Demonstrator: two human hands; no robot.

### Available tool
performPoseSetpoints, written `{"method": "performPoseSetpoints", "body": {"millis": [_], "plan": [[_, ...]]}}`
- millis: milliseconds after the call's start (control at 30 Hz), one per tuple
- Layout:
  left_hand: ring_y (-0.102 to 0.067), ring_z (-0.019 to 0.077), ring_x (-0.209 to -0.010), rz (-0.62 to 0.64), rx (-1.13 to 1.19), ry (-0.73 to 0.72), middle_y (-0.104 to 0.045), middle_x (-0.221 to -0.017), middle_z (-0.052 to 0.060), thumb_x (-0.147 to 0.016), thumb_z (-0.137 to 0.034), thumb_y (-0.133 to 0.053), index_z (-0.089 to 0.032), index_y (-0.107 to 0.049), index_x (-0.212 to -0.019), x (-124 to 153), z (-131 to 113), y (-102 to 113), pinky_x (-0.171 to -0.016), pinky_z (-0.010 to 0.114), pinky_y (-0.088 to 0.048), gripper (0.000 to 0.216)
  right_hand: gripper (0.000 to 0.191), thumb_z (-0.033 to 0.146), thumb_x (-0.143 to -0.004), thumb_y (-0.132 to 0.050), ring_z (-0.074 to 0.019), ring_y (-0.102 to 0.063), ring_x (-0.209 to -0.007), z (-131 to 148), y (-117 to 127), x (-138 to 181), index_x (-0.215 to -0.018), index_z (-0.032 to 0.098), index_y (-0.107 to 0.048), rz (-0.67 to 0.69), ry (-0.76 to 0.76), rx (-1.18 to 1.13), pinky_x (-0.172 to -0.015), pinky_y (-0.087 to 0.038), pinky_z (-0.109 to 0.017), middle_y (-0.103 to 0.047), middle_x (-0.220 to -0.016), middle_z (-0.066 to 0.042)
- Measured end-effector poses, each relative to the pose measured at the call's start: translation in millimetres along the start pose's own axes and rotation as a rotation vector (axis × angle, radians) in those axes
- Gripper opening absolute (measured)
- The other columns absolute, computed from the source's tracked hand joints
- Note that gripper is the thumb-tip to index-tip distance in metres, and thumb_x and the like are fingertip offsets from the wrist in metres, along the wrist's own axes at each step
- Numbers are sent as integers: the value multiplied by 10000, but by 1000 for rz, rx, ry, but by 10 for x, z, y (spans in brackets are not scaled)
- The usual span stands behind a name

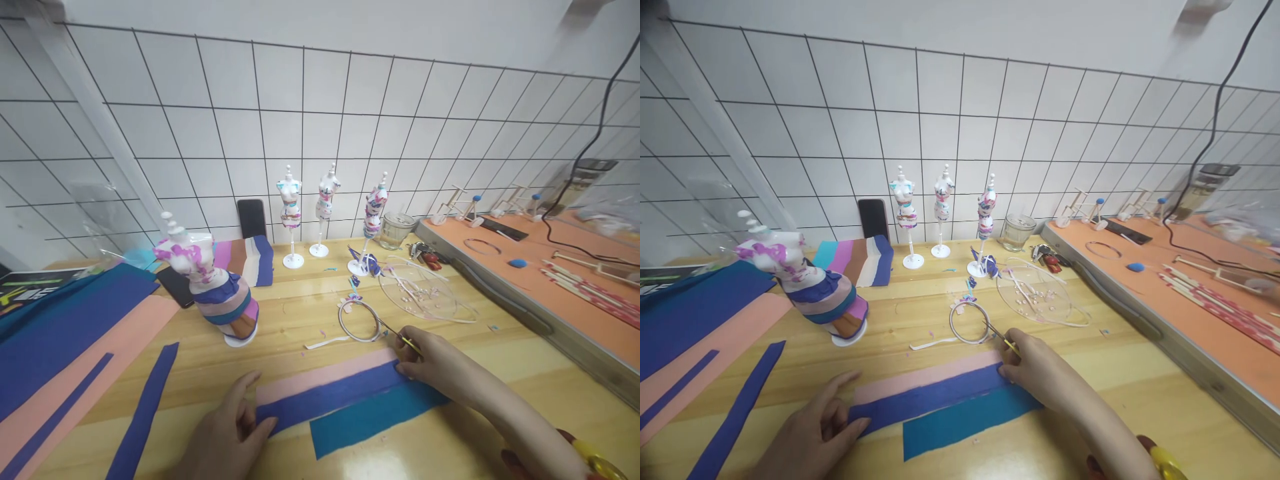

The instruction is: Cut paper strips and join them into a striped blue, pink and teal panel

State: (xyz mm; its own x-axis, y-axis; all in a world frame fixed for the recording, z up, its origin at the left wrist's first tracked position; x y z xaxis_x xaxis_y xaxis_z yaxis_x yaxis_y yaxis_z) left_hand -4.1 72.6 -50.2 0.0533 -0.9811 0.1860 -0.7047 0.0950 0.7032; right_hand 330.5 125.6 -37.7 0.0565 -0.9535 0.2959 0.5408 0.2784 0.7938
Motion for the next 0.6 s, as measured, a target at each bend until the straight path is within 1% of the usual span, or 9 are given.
{"method": "performPoseSetpoints", "body": {"millis": [133, 333, 467, 533, 600], "plan": [[-549, 171, -570, 0, -33, -8, -492, -583, -78, -708, -363, -474, -140, -491, -1234, -6, -15, 12, -598, 276, -390, 572, 140, 199, -690, -593, -179, -573, -675, -32, -26, -29, -763, 211, -475, 3, -15, 28, -568, -378, -229, -617, -722, -13], [-547, 186, -603, 97, -89, 22, -506, -601, -67, -726, -344, -496, -129, -424, -1315, -58, 52, -13, -622, 289, -406, 631, 151, 211, -685, -599, -189, -572, -704, -75, -39, -51, -751, 215, -464, 6, -12, 55, -588, -378, -235, -617, -738, -18], [-543, 190, -619, 118, -92, 18, -518, -620, -58, -723, -334, -507, -113, -409, -1329, -83, 96, -13, -630, 297, -410, 652, 141, 205, -685, -594, -188, -574, -689, -87, -56, -51, -742, 217, -465, 12, -6, 53, -573, -383, -231, -613, -728, -14], [-543, 189, -621, 120, -85, 10, -524, -625, -54, -723, -338, -510, -105, -418, -1325, -85, 102, -11, -632, 297, -413, 652, 139, 197, -682, -595, -188, -576, -685, -74, -62, -43, -739, 216, -470, 14, -2, 50, -569, -385, -231, -617, -726, -15], [-542, 189, -618, 118, -87, 1, -531, -629, -47, -723, -347, -508, -103, -459, -1298, -81, 97, -5, -631, 297, -417, 626, 134, 195, -682, -598, -188, -582, -679, -48, -54, -30, -743, 216, -479, 15, 1, 45, -562, -388, -230, -625, -724, -15]]}}
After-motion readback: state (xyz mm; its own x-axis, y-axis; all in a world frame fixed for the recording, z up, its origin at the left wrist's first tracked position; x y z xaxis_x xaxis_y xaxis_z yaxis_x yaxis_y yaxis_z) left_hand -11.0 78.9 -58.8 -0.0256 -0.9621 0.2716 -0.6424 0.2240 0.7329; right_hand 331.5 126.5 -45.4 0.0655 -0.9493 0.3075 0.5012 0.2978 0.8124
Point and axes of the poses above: each hand's wrist, its own x-axis away from the middle knuckle, its own y-axis out of the back of the hand, z = x × y, the point moved 6 cm from there along -x, towards the middle knuckle
